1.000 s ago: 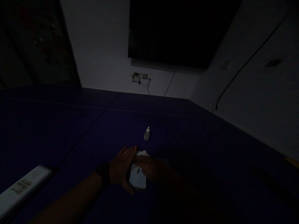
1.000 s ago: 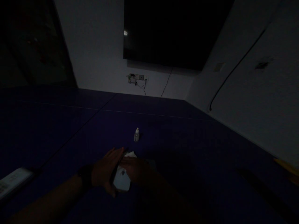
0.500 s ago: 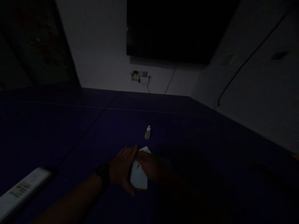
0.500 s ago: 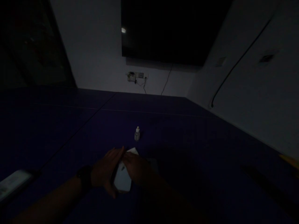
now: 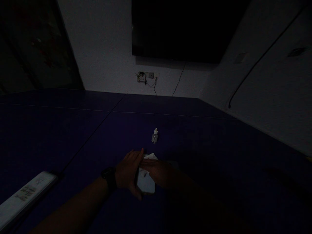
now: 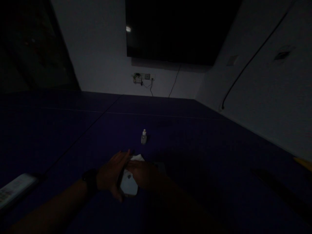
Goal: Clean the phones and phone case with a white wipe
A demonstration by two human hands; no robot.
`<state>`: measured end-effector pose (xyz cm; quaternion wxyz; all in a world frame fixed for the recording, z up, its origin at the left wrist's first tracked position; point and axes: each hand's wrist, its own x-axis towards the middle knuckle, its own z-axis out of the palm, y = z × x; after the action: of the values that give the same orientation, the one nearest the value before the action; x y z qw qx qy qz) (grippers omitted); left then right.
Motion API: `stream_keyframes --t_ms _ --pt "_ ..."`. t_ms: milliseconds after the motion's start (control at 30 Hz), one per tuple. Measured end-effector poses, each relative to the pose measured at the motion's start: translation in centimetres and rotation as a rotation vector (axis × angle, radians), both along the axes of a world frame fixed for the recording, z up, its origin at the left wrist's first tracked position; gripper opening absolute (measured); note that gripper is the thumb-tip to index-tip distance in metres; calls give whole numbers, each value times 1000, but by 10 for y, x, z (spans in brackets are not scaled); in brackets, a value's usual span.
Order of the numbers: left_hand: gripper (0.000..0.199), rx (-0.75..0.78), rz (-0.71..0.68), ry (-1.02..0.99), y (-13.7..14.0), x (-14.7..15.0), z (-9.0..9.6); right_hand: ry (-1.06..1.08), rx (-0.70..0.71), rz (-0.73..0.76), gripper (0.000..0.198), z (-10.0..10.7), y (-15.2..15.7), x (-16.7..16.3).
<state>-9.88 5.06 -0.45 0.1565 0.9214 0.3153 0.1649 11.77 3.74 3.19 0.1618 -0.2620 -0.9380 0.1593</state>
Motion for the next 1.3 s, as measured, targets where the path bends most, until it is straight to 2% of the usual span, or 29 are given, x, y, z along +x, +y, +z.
stream_keyframes --t_ms 167,333,500,667,800,1000,1167,1300 --pt "166 1 3 -24 0 0 0 51 34 -130 50 -4 2 -2" --pt "169 -14 25 -11 0 -1 -1 27 2 -15 52 -4 1 0" --pt "170 -4 28 -1 0 -1 -2 61 19 -125 50 -2 -1 0" --pt "170 -25 28 4 1 -1 -2 11 13 -19 49 -8 1 0" --pt "169 -13 9 0 1 -1 -1 8 90 -110 52 -14 4 -1" --pt "167 -10 9 9 1 -1 -1 -8 51 -5 52 -6 2 2" --pt "166 -10 1 1 1 -1 -1 -16 98 -96 51 -6 0 -1" --pt "167 -26 0 -1 1 -1 -1 -16 28 -11 54 -1 -1 3"
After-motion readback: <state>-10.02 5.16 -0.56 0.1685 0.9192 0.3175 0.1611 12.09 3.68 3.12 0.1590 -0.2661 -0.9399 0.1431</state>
